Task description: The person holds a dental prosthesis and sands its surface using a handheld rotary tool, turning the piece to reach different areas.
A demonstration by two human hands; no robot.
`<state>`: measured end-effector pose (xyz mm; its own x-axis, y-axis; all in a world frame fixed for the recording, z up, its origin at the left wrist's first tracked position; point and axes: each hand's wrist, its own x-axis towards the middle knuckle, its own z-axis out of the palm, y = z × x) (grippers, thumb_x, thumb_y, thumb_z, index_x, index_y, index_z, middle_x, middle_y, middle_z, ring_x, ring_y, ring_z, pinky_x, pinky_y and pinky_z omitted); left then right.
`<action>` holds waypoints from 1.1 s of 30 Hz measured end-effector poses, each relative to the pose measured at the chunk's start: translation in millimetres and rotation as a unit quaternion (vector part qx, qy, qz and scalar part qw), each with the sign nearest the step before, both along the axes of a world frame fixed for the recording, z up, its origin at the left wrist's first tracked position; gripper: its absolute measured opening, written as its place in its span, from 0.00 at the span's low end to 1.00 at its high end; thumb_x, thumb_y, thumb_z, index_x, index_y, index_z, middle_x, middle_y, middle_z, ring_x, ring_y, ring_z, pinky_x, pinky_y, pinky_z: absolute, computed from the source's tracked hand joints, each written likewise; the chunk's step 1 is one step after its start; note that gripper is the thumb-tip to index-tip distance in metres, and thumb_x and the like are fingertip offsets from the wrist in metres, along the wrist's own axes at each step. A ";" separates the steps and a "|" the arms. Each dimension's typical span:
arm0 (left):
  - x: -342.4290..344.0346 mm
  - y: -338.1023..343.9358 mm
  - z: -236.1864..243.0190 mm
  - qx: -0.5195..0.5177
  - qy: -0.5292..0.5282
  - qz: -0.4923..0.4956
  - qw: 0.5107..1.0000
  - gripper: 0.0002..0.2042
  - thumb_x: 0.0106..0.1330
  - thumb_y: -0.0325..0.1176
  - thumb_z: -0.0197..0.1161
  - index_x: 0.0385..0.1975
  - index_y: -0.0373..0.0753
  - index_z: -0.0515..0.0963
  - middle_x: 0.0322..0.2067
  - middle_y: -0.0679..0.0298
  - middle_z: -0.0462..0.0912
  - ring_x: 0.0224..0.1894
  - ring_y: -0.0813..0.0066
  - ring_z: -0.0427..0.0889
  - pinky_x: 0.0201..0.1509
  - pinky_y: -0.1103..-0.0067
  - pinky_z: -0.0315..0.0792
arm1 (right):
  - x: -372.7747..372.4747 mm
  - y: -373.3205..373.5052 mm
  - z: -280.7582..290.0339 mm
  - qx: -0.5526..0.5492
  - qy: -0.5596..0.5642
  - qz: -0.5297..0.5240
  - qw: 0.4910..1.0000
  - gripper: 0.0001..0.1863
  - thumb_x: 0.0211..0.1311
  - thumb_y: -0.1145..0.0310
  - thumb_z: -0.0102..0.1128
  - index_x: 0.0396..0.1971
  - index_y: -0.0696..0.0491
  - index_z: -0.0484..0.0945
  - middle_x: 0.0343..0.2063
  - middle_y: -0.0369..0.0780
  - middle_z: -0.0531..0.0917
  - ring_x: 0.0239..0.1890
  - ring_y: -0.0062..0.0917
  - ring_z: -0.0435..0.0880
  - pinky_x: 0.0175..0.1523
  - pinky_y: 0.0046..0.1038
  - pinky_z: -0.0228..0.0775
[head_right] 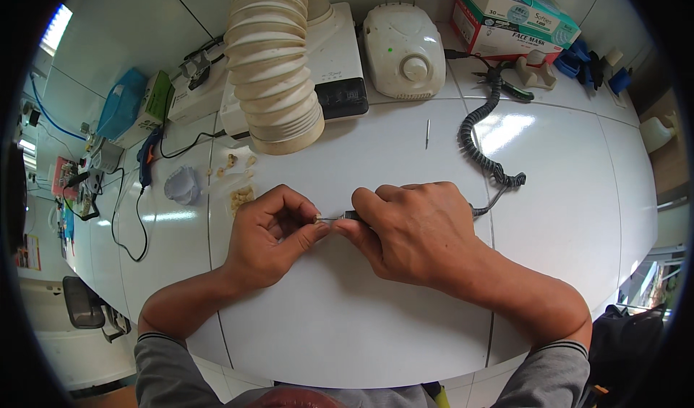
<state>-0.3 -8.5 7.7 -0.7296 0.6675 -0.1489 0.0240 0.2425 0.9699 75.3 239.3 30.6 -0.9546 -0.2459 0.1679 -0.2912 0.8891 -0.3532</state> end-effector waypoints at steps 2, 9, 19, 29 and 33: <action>-0.1 -0.3 0.9 -0.002 -0.004 -0.003 1.000 0.08 0.77 0.20 0.71 0.48 0.32 0.78 0.43 0.65 0.84 0.46 0.83 0.86 0.52 0.84 0.82 | 0.2 -0.5 -0.3 0.002 -0.004 0.000 1.000 0.23 0.79 0.46 0.65 0.30 0.50 0.80 0.20 0.40 0.86 0.19 0.41 0.86 0.23 0.42 0.71; -0.6 0.1 3.0 0.003 0.029 -0.009 1.000 0.08 0.75 0.21 0.71 0.48 0.33 0.79 0.42 0.67 0.83 0.42 0.87 0.82 0.47 0.85 0.78 | -1.1 -1.1 1.3 0.009 0.000 0.008 1.000 0.23 0.79 0.45 0.64 0.30 0.49 0.81 0.19 0.39 0.85 0.19 0.40 0.86 0.22 0.41 0.71; 0.4 1.1 3.4 -0.006 0.042 -0.004 0.999 0.08 0.75 0.22 0.73 0.47 0.34 0.80 0.40 0.70 0.83 0.38 0.90 0.80 0.42 0.86 0.75 | 0.2 -0.2 2.2 0.016 -0.015 0.013 1.000 0.24 0.80 0.45 0.63 0.30 0.49 0.82 0.20 0.39 0.85 0.20 0.40 0.87 0.24 0.41 0.73; 0.7 2.3 6.4 -0.019 0.041 -0.006 0.999 0.08 0.74 0.23 0.74 0.45 0.34 0.80 0.38 0.70 0.83 0.38 0.90 0.79 0.42 0.86 0.75 | 0.3 -0.9 0.6 0.012 -0.001 0.008 1.000 0.24 0.80 0.44 0.62 0.30 0.49 0.82 0.19 0.39 0.85 0.20 0.40 0.86 0.24 0.41 0.73; 0.9 2.3 5.0 -0.022 0.042 0.002 0.999 0.09 0.73 0.24 0.75 0.45 0.35 0.80 0.38 0.71 0.83 0.37 0.90 0.79 0.41 0.86 0.75 | 0.3 -0.6 1.2 0.011 -0.007 0.011 1.000 0.24 0.80 0.44 0.62 0.30 0.49 0.82 0.19 0.38 0.85 0.20 0.39 0.86 0.24 0.40 0.73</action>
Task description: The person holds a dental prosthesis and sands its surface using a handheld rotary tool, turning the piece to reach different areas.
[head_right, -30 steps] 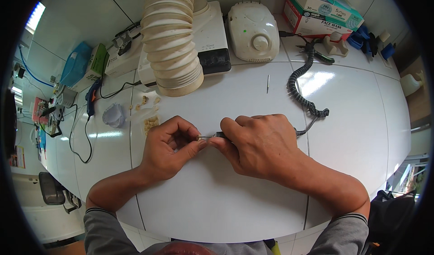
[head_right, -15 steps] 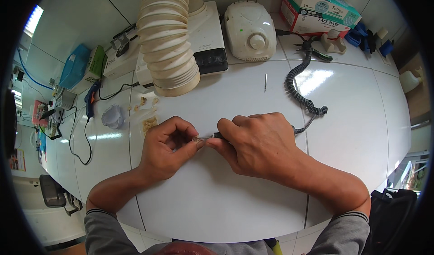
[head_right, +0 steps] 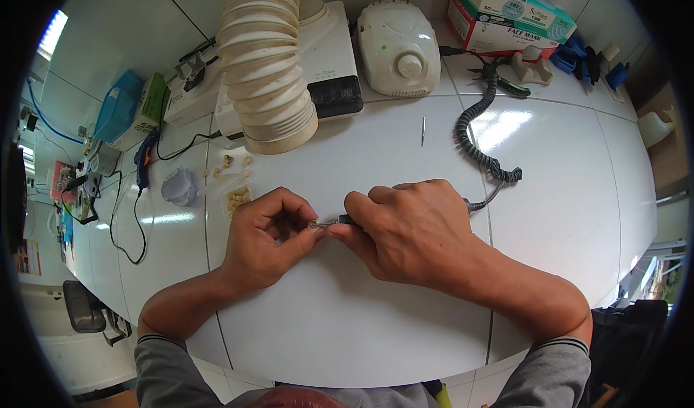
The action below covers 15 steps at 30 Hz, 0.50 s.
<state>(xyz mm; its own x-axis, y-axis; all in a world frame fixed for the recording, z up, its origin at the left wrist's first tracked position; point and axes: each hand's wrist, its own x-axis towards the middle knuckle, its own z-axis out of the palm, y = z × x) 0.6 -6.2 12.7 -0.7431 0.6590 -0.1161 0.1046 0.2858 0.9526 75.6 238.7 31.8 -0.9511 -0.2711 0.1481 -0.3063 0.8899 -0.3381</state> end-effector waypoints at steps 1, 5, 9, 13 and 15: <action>0.1 -0.2 -0.2 -0.002 0.011 -0.003 1.000 0.09 0.72 0.24 0.76 0.45 0.35 0.80 0.37 0.71 0.83 0.37 0.90 0.78 0.41 0.86 0.74 | 0.1 0.1 0.3 0.001 0.001 0.004 1.000 0.24 0.80 0.44 0.62 0.30 0.49 0.82 0.19 0.38 0.85 0.20 0.39 0.86 0.24 0.40 0.72; 0.6 0.5 1.5 -0.009 0.029 -0.003 1.000 0.09 0.72 0.25 0.76 0.44 0.35 0.80 0.37 0.72 0.83 0.36 0.91 0.78 0.40 0.86 0.73 | -0.3 0.1 0.0 0.003 -0.002 -0.003 1.000 0.24 0.80 0.44 0.63 0.30 0.49 0.83 0.19 0.38 0.85 0.20 0.39 0.86 0.23 0.40 0.72; 1.1 1.2 2.4 -0.008 0.014 0.000 1.000 0.09 0.72 0.25 0.76 0.44 0.35 0.81 0.37 0.72 0.83 0.36 0.91 0.77 0.40 0.86 0.73 | 0.0 0.4 0.7 0.003 0.001 -0.002 1.000 0.24 0.80 0.44 0.63 0.30 0.49 0.83 0.19 0.38 0.84 0.19 0.39 0.86 0.23 0.40 0.72; 0.9 0.4 3.8 -0.006 0.025 -0.012 1.000 0.08 0.74 0.25 0.74 0.45 0.34 0.81 0.37 0.71 0.84 0.36 0.90 0.79 0.41 0.86 0.74 | -1.2 1.2 1.7 0.005 0.000 0.005 1.000 0.23 0.80 0.45 0.63 0.30 0.49 0.82 0.18 0.38 0.84 0.19 0.40 0.86 0.23 0.41 0.71; 0.4 -1.0 1.2 0.005 0.007 -0.008 1.000 0.07 0.76 0.25 0.74 0.46 0.33 0.81 0.38 0.70 0.84 0.38 0.89 0.80 0.43 0.85 0.76 | -0.9 1.1 -0.2 -0.005 0.008 0.001 1.000 0.23 0.80 0.46 0.63 0.30 0.49 0.82 0.18 0.38 0.84 0.19 0.40 0.85 0.23 0.41 0.71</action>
<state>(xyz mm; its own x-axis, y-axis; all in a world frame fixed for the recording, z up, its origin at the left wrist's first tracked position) 1.0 -7.2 13.8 -0.7333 0.6727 -0.0990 0.1221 0.2735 0.9541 74.8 239.8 31.7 -0.9481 -0.2707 0.1668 -0.3131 0.8858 -0.3425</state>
